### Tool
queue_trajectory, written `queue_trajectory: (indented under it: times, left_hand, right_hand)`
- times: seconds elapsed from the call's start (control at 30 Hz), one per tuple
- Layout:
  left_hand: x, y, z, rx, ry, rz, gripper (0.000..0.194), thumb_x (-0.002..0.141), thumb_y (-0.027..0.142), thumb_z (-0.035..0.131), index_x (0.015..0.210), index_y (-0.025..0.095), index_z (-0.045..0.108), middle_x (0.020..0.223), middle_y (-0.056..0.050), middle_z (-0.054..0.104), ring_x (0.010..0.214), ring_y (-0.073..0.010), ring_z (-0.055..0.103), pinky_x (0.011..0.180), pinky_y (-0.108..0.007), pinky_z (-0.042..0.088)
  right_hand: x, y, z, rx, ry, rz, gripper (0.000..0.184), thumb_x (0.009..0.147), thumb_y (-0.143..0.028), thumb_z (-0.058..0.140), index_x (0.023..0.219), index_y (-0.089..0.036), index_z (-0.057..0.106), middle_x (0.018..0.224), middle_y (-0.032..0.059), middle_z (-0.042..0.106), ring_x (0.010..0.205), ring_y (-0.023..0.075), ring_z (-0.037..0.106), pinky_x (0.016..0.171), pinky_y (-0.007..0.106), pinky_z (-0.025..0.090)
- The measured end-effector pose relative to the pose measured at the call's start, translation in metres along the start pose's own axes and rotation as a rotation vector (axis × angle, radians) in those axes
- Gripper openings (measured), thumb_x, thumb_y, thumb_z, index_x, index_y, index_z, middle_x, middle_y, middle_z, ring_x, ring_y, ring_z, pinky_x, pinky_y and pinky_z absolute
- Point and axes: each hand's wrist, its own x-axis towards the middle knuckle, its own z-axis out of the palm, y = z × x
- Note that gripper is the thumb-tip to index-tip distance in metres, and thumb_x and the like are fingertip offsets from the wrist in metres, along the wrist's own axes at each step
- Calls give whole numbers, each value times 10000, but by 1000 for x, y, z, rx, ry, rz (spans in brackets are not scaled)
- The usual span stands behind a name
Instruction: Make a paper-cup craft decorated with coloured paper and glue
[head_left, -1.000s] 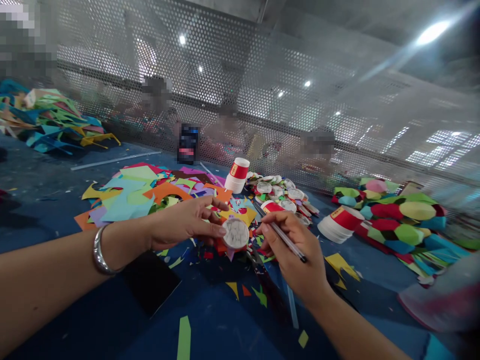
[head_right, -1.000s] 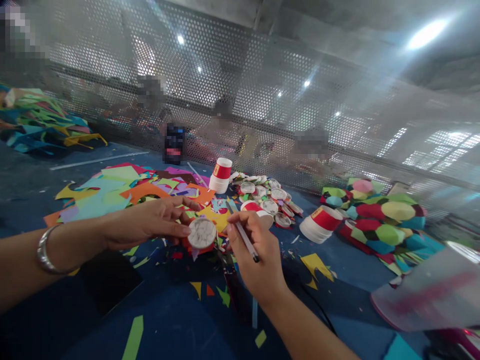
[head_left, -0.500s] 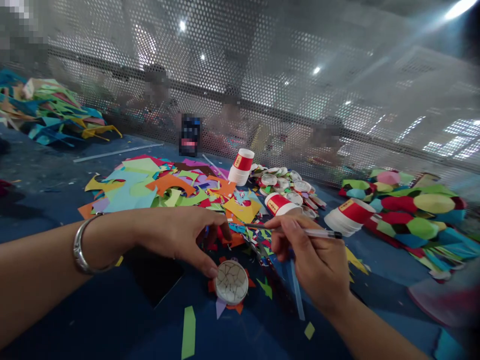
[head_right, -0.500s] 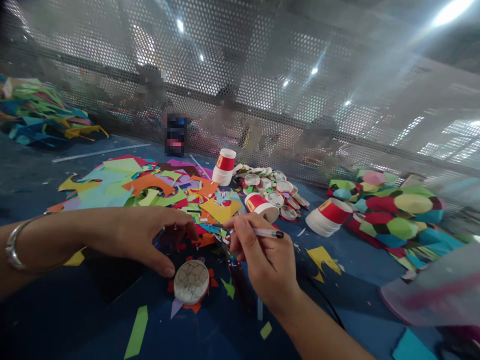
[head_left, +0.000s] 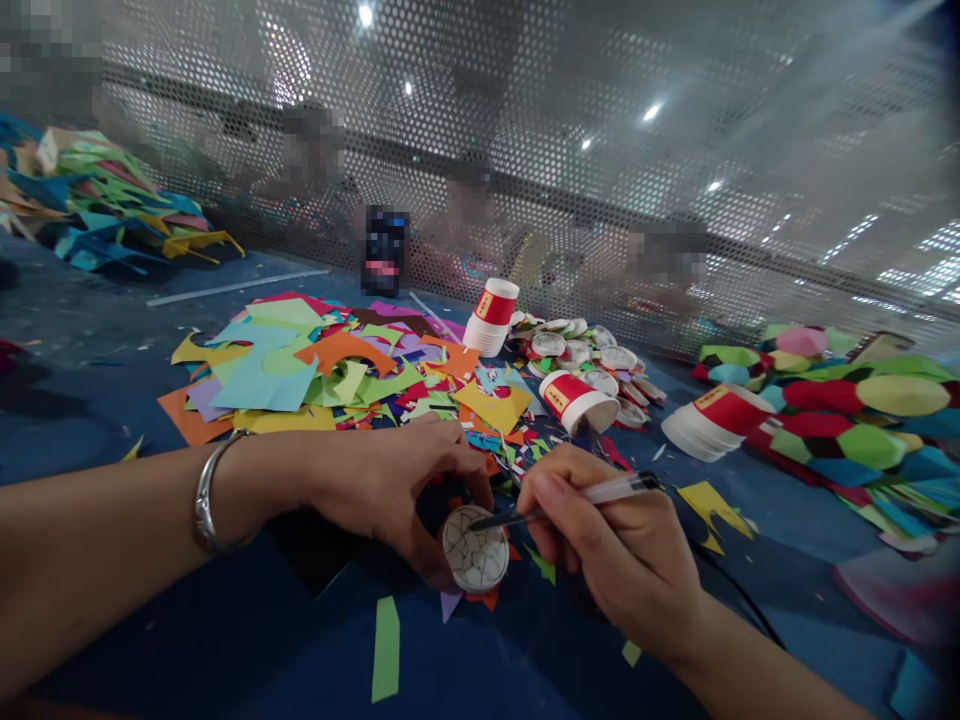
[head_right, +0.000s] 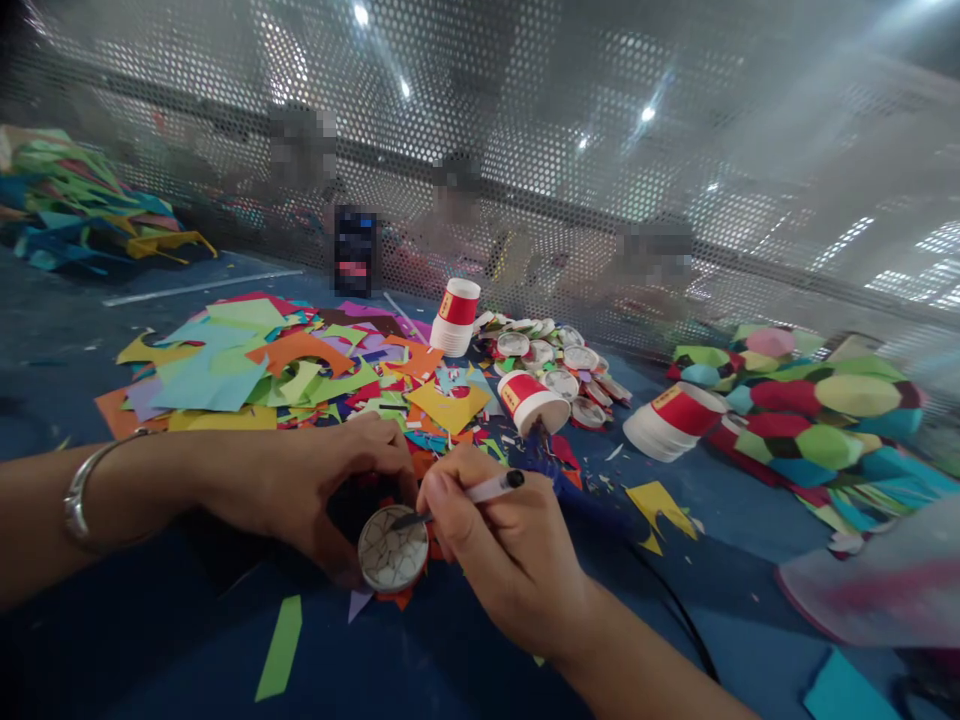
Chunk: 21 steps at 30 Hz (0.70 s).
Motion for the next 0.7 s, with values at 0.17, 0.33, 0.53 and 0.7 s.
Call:
queue_trajectory:
  times: [0.17,0.33,0.53,0.7]
  left_hand:
    - [0,2,-1,10,2,21,612,601,445,859,1154,279,656,1057,-37,565,993,-245,516,799,-336,416]
    - [1,1,0,-40,-15,48,587,616,462,856,1142,285,665,1044,-35,580,965,-234,534,781,-335,410]
    - [1,0,0,-81,-12,92,542,634,422,853,1122,265,677,1058,-30,610,960,-230,545,784,-331,389]
    - [2,1,-1,-85,-25,105,503,637,392,849,1092,246,695,1027,-31,629,959,-232,560,803,-341,394]
  right_hand:
    - [0,1,1,-51,-8,14,341,1060,-332,414,823,-190,614,605,-35,537,462,47,468,403,173,353]
    - [0,1,2,-77,-9,10,334,1059,-334,416,834,-193,619,628,-33,555,456,39,475,401,168,358]
    - [-1,0,4,-73,-22,10,335,1059,-335,416,849,-187,631,628,-20,574,500,59,507,427,173,392]
    - [-2,1,5,-38,-34,33,340,1058,-343,419,840,-191,630,647,-16,577,517,62,505,432,172,395]
